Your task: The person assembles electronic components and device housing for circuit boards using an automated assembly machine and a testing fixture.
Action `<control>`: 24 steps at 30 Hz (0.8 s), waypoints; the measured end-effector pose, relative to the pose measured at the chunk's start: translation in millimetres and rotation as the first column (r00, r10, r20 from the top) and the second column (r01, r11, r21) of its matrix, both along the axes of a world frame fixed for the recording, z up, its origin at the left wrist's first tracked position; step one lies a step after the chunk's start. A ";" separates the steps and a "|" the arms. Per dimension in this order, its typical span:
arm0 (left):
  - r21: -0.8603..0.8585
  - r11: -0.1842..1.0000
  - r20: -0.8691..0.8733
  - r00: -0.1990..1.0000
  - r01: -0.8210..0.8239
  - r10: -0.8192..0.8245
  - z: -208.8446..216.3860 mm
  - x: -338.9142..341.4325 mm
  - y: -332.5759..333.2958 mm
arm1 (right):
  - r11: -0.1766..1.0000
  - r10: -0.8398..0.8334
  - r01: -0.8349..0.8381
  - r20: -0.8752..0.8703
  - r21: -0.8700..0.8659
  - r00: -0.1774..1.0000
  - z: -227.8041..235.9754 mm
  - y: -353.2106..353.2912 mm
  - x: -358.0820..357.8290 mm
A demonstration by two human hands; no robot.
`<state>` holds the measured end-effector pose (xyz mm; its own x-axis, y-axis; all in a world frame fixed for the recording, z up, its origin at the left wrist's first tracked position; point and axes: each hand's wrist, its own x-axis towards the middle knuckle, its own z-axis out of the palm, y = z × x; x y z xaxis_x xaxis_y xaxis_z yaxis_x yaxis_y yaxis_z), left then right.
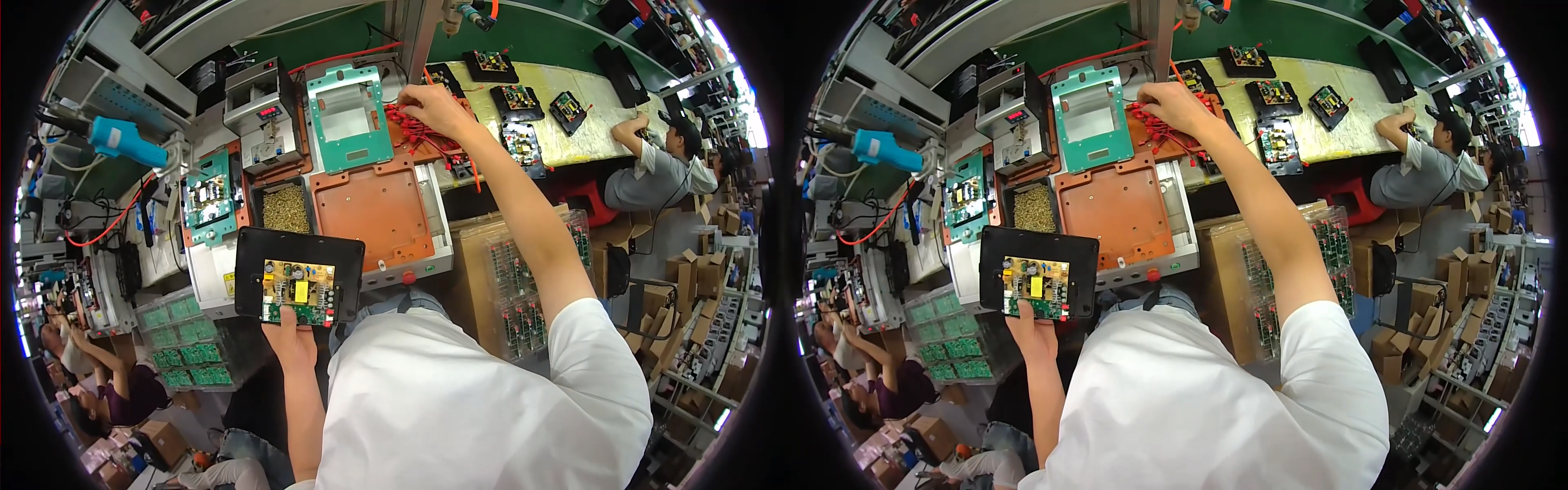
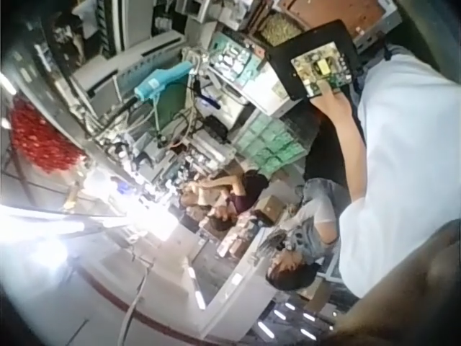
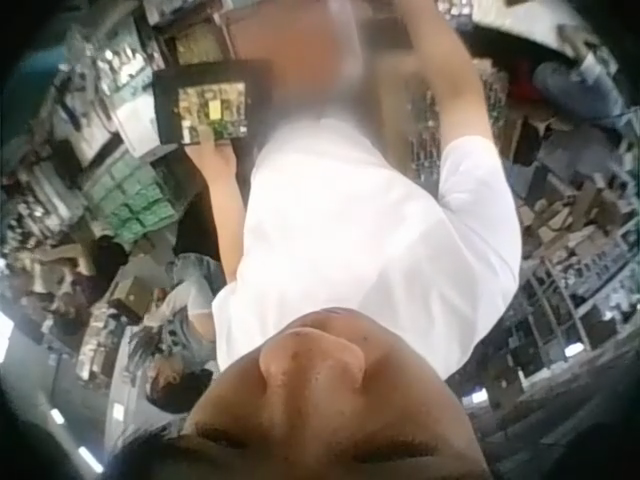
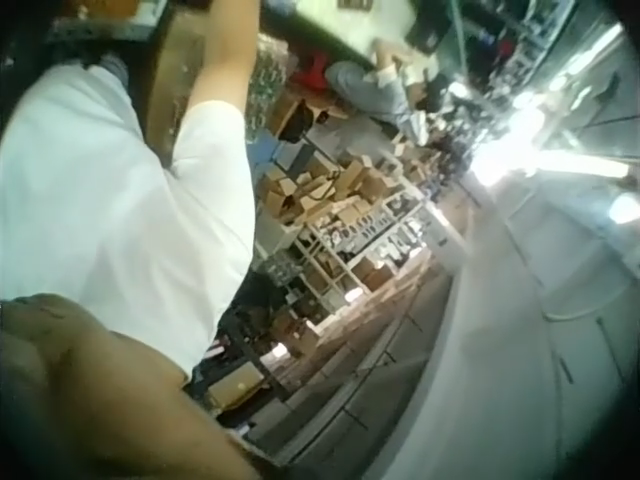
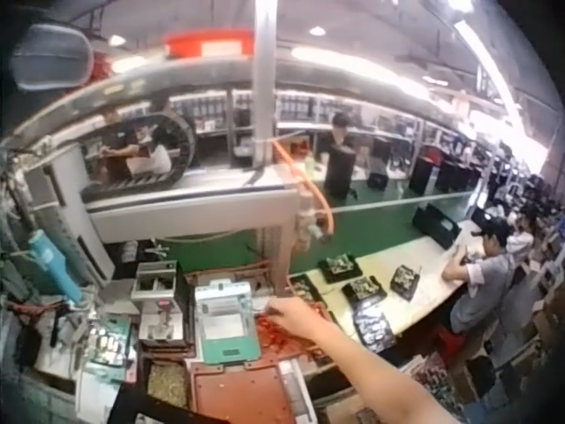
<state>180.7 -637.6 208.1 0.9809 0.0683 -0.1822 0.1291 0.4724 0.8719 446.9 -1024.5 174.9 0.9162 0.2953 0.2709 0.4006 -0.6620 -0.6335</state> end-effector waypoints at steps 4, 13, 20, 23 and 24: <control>-0.007 1.000 0.024 1.000 -0.019 0.019 -5.4 1.1 0.4 | 0.999 0.014 -0.016 0.054 0.047 0.998 8.0 -10.5 -6.7; -0.140 0.989 -0.032 0.999 -0.046 0.041 7.1 17.4 -36.9 | 0.871 -0.323 0.275 0.052 0.408 0.945 112.4 28.5 -93.4; 0.179 0.973 0.182 0.977 -0.144 0.111 14.9 27.3 -57.8 | 0.870 -0.108 0.231 -0.291 0.435 0.951 108.0 119.2 -199.6; 0.325 0.929 0.285 0.955 -0.178 0.083 19.6 27.4 -60.6 | 0.847 -0.137 0.243 -0.246 0.473 0.959 102.5 127.0 -201.7; 0.328 0.930 0.284 0.956 -0.167 0.071 18.5 26.5 -59.8 | 0.843 -0.148 0.253 -0.248 0.475 0.957 102.1 128.4 -201.5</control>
